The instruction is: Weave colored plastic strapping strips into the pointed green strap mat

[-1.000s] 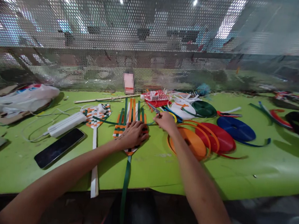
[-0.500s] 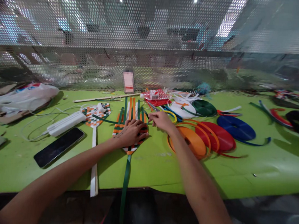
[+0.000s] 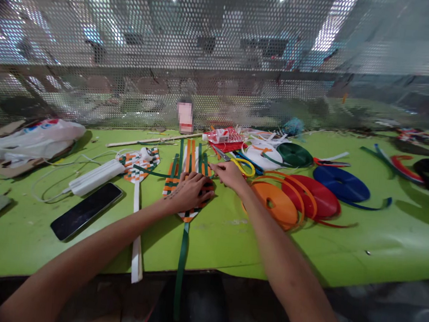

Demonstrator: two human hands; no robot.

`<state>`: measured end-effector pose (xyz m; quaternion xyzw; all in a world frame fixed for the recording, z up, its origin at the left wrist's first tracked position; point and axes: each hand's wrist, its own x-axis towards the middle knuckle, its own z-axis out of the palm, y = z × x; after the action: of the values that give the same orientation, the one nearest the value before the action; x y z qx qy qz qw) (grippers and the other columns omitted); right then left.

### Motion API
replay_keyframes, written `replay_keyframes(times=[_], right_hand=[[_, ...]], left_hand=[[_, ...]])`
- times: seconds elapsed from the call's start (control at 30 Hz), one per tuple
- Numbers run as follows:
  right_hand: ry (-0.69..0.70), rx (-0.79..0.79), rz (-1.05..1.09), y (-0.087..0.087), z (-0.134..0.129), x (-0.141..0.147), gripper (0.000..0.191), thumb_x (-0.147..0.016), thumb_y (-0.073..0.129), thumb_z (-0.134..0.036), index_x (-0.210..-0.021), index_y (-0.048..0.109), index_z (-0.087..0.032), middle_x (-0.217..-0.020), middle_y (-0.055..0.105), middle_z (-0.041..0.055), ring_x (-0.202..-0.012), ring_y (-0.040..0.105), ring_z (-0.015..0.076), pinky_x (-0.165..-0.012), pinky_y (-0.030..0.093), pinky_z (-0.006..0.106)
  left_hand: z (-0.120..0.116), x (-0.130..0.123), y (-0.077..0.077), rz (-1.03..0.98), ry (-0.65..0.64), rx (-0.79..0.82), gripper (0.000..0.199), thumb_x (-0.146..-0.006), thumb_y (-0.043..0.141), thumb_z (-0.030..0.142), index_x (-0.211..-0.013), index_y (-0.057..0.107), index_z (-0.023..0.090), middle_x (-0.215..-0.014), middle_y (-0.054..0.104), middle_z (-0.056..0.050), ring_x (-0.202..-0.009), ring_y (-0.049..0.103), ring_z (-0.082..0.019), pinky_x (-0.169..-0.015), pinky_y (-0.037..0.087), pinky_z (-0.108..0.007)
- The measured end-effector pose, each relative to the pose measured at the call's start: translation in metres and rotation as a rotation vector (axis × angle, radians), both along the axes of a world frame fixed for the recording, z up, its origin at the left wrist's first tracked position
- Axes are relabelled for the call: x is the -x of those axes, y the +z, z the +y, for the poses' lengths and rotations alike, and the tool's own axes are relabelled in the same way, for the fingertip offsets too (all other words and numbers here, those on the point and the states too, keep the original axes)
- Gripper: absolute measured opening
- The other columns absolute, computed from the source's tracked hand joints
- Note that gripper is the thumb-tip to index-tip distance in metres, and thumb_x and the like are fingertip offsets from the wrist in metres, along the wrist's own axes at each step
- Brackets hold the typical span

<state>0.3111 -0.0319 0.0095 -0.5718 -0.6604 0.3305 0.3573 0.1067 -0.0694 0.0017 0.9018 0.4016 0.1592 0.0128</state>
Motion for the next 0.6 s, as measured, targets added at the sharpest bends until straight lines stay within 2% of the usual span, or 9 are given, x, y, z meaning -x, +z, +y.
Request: replay_keyframes(times=[0.23, 0.37, 0.53, 0.6], right_hand=[[-0.046, -0.099, -0.055, 0.002, 0.001, 0.006, 0.049, -0.086, 0.063, -0.063, -0.071, 0.074, -0.018, -0.053, 0.054, -0.0001, -0.055, 0.049, 0.0160, -0.054, 0.035, 0.028], [-0.033, -0.135, -0.084, -0.001, 0.001, 0.008, 0.043, -0.087, 0.062, -0.056, -0.068, 0.071, -0.018, -0.059, 0.060, 0.0004, -0.059, 0.052, 0.0161, -0.057, 0.034, 0.028], [-0.055, -0.132, -0.114, -0.007, 0.003, 0.013, 0.038, -0.088, 0.064, -0.050, -0.069, 0.070, -0.018, -0.064, 0.066, 0.0027, -0.063, 0.058, 0.0173, -0.059, 0.035, 0.027], [-0.057, -0.125, -0.116, -0.008, 0.004, 0.014, 0.036, -0.088, 0.065, -0.048, -0.068, 0.070, -0.018, -0.065, 0.067, 0.0031, -0.064, 0.059, 0.0174, -0.060, 0.035, 0.027]], left_hand=[[0.001, 0.002, -0.001, -0.028, 0.019, -0.007, 0.044, -0.099, 0.053, 0.060, -0.124, 0.067, 0.027, -0.126, 0.064, -0.009, -0.121, 0.053, -0.031, -0.105, 0.036, -0.050], [-0.003, 0.003, 0.002, -0.018, 0.045, -0.027, 0.045, -0.100, 0.052, 0.060, -0.125, 0.070, 0.028, -0.125, 0.064, -0.010, -0.120, 0.053, -0.032, -0.106, 0.036, -0.052], [-0.008, 0.002, 0.005, -0.013, 0.088, -0.078, 0.041, -0.099, 0.054, 0.060, -0.120, 0.071, 0.030, -0.135, 0.059, -0.010, -0.124, 0.051, -0.033, -0.107, 0.036, -0.053], [-0.008, 0.002, 0.005, 0.009, 0.097, -0.080, 0.042, -0.099, 0.053, 0.061, -0.120, 0.071, 0.030, -0.133, 0.059, -0.011, -0.122, 0.052, -0.033, -0.106, 0.037, -0.053]])
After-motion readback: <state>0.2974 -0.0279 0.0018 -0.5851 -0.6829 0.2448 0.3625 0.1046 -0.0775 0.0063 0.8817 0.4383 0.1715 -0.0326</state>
